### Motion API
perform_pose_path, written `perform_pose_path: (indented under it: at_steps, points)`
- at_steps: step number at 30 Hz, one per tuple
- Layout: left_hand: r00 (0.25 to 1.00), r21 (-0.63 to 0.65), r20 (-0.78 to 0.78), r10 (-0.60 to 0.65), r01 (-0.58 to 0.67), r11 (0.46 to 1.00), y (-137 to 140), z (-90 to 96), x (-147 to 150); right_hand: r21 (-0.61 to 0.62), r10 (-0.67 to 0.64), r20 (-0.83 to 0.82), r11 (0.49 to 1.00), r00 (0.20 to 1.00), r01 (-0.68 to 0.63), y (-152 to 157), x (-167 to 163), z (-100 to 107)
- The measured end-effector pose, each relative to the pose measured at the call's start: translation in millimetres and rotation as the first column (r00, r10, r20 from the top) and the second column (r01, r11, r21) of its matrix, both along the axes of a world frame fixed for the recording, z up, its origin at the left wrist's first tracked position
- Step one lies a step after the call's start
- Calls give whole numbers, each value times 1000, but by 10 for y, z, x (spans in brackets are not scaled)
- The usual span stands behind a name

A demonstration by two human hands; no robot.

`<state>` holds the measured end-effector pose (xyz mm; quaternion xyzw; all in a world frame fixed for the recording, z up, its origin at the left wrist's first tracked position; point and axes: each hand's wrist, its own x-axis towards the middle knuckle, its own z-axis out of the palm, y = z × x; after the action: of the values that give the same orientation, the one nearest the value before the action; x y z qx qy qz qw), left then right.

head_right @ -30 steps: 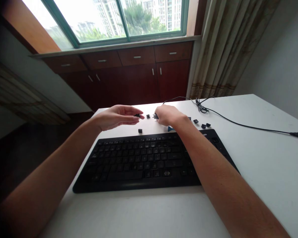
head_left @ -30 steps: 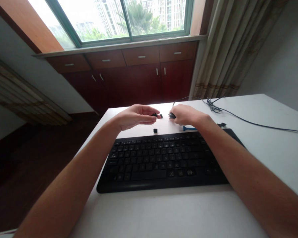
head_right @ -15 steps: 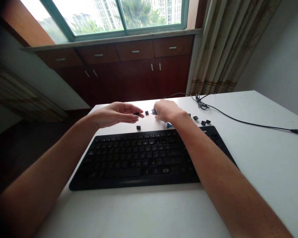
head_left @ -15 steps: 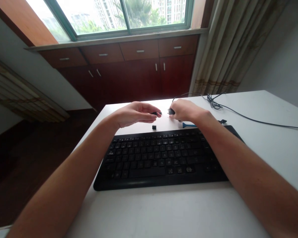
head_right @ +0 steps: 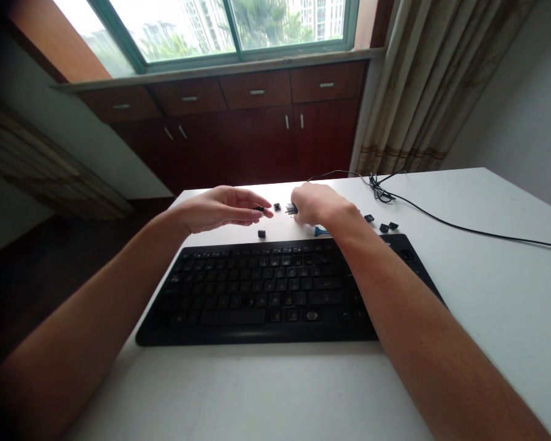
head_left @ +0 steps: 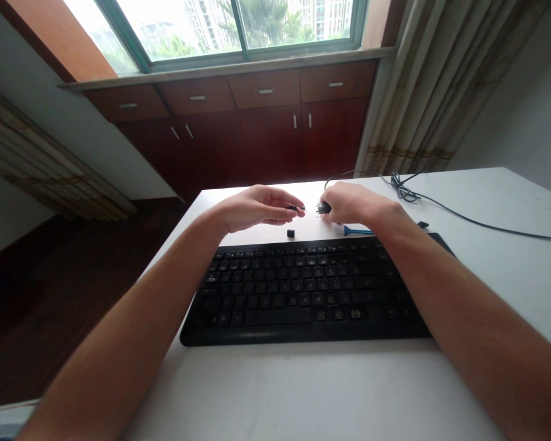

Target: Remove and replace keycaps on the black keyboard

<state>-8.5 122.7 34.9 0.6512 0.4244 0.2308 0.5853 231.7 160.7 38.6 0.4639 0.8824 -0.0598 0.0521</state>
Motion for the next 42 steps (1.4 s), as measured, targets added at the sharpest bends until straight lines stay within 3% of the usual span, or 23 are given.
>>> perform_pose_path:
  at_steps: [9,17,27,35,38,42]
  points:
    - [1000,4,0,-13,13,1000,-6,-1,13,-105,-58,94,992,994,68,-27,9,113]
    - [1000,5,-9,-19,19,1000,-25,30,43,-174,-43,79,983,996,57,4,58,127]
    - [1000,12,-1,-26,26,1000,4,-16,6,-191,-32,-1,981,999,31,34,175,188]
    - [999,-9,-17,-42,42,999,3,-44,-4,-207,-133,24,969,991,135,10,225,262]
    - [998,0,-39,-41,41,999,3,-42,-1,-231,-135,49,962,990,143,7,273,348]
    - [996,18,-83,-31,33,999,10,-29,-1,-296,-228,55,926,972,234,-30,538,636]
